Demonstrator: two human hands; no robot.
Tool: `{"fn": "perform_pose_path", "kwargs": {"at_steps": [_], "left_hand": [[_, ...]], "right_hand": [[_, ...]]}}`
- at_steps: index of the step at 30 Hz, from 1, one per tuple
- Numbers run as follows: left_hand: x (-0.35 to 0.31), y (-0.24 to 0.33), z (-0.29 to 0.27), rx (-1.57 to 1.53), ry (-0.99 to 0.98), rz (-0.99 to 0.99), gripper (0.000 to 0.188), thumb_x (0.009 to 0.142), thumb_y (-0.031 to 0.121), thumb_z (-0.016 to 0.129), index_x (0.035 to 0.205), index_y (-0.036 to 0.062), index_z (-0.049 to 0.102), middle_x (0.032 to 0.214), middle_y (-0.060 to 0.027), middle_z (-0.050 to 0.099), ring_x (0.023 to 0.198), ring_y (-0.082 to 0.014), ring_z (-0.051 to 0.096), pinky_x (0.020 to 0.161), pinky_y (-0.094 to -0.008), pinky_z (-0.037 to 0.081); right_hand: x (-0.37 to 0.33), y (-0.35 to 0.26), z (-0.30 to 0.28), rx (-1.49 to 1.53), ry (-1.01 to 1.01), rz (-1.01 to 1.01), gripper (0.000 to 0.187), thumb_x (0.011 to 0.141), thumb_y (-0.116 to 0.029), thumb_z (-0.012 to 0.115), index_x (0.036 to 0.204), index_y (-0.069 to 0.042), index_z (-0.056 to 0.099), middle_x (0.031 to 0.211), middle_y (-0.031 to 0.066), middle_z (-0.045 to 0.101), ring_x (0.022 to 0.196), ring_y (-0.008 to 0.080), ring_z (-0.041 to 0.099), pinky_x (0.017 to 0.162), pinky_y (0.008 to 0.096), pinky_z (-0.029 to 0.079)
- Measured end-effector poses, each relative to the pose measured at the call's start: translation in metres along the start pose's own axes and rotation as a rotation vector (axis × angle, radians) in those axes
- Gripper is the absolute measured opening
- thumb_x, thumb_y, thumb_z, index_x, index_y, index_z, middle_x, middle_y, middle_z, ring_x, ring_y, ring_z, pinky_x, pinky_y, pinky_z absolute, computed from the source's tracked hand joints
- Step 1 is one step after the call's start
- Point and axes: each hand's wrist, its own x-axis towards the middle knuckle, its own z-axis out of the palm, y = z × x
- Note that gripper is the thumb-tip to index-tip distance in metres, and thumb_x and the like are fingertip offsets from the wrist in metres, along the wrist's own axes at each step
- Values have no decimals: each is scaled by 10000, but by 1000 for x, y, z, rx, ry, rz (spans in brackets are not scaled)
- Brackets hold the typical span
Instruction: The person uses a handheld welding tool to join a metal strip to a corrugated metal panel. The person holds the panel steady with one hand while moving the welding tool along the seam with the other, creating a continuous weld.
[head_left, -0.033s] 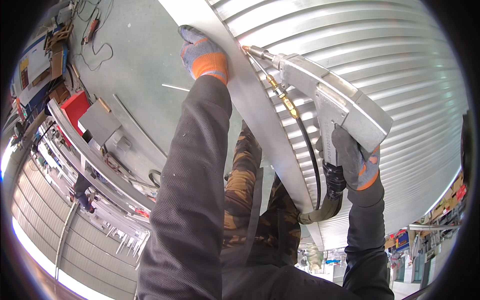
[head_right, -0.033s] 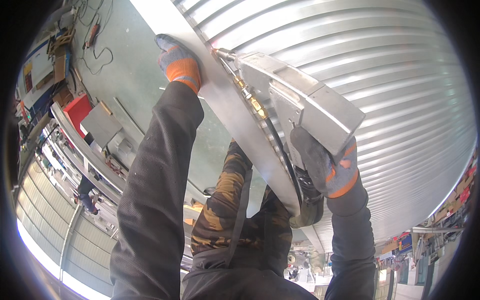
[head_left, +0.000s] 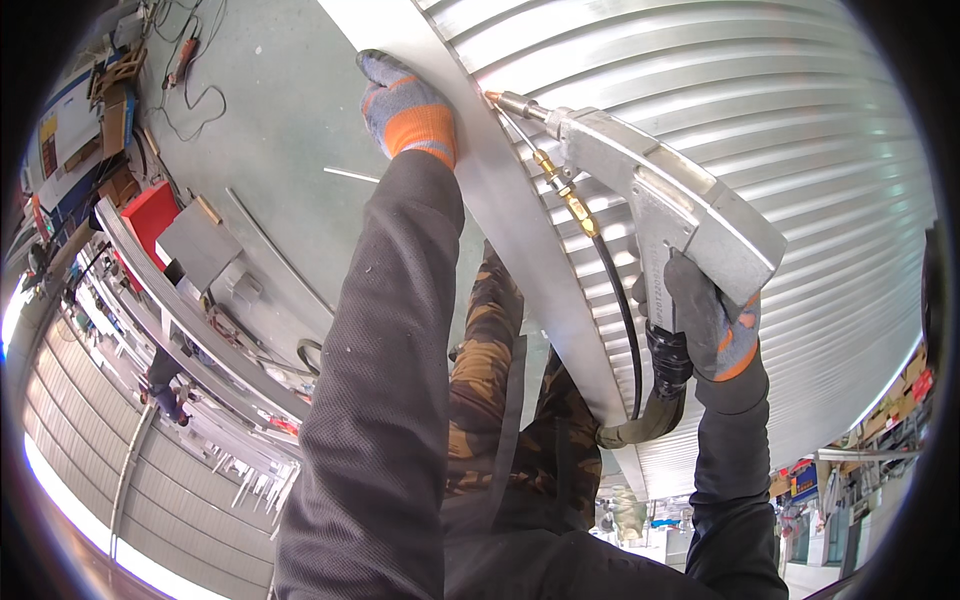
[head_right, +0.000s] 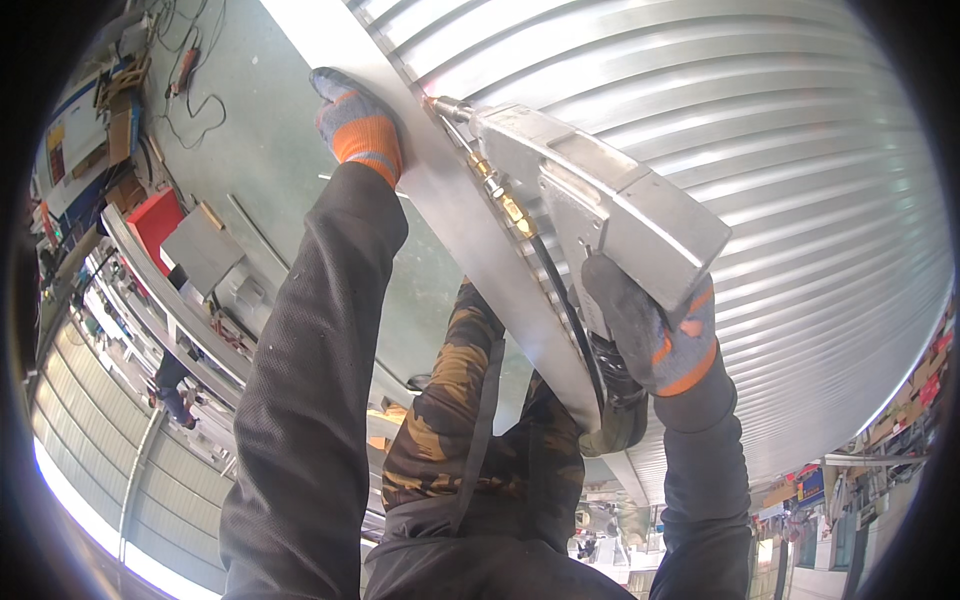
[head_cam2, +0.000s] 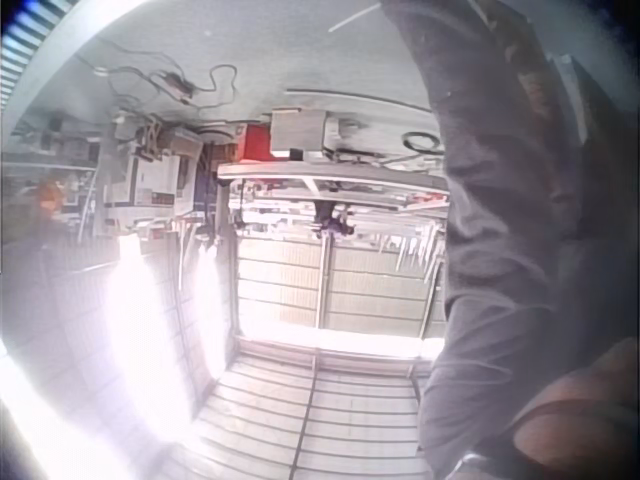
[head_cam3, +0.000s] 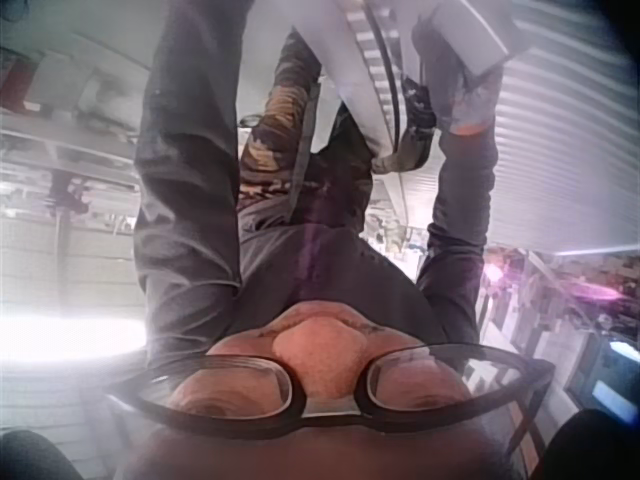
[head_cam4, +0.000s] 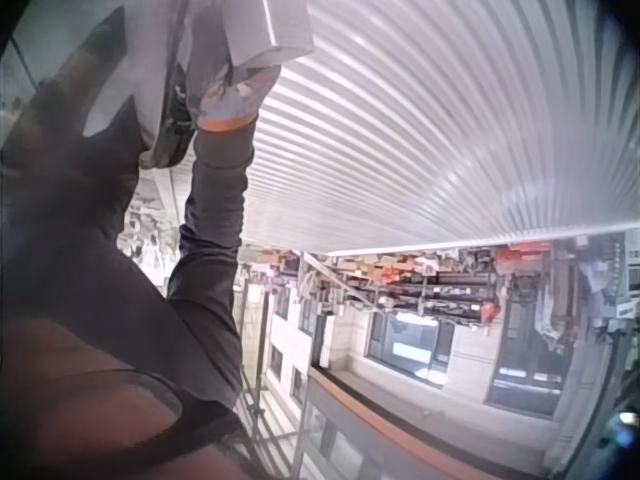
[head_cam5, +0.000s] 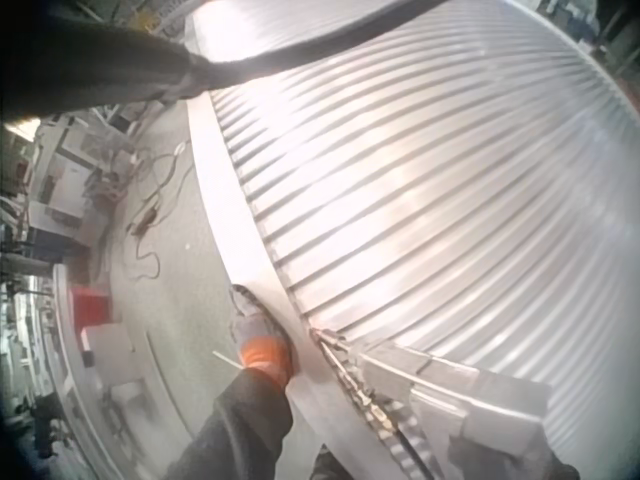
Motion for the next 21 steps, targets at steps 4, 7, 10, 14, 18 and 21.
{"fn": "perform_pose_path", "kwargs": {"at_steps": [4,7,10,14,18,21], "left_hand": [[-9,2,-2,14,-27,27,752,1034,605,420,1202,-84,669,1105,-181,746,990,-341,732,885,-415,565],[-9,2,1,97,-12,-11,720,1032,610,428,1185,-43,689,1048,-159,744,950,-318,724,857,-397,556],[28,-36,7,230,-63,-4,630,1035,563,435,1172,0,682,1003,-119,728,900,-273,707,813,-378,545],[103,-101,3,751,-194,151,512,1040,502,445,1155,58,672,943,-67,707,832,-213,683,753,-353,530],[51,-64,20,347,-126,-78,485,1047,484,443,1146,61,659,933,-78,699,811,-215,678,735,-353,528],[74,-93,9,198,-177,287,446,1020,403,508,1112,0,676,921,-145,716,759,-294,675,704,-410,517]], "right_hand": [[-2,-2,13,-129,95,-21,424,978,-21,655,1378,48,536,1298,175,646,1146,235,687,1003,334,589],[-3,-5,18,-236,81,-38,349,989,-19,646,1329,32,586,1222,141,683,1072,200,704,927,302,597],[1,-7,12,-640,7,-113,466,975,-197,680,1331,74,547,1099,190,687,872,237,706,724,326,595],[-2,-9,35,-861,94,-116,766,893,-542,690,1332,65,531,1030,244,681,823,298,705,662,370,590],[-5,-8,15,-823,61,-160,602,981,-445,606,1324,46,547,1009,216,686,819,266,700,663,357,579],[-1,-6,19,-762,18,-162,568,997,-416,592,1327,43,546,1002,206,685,805,256,691,662,347,568]]}}
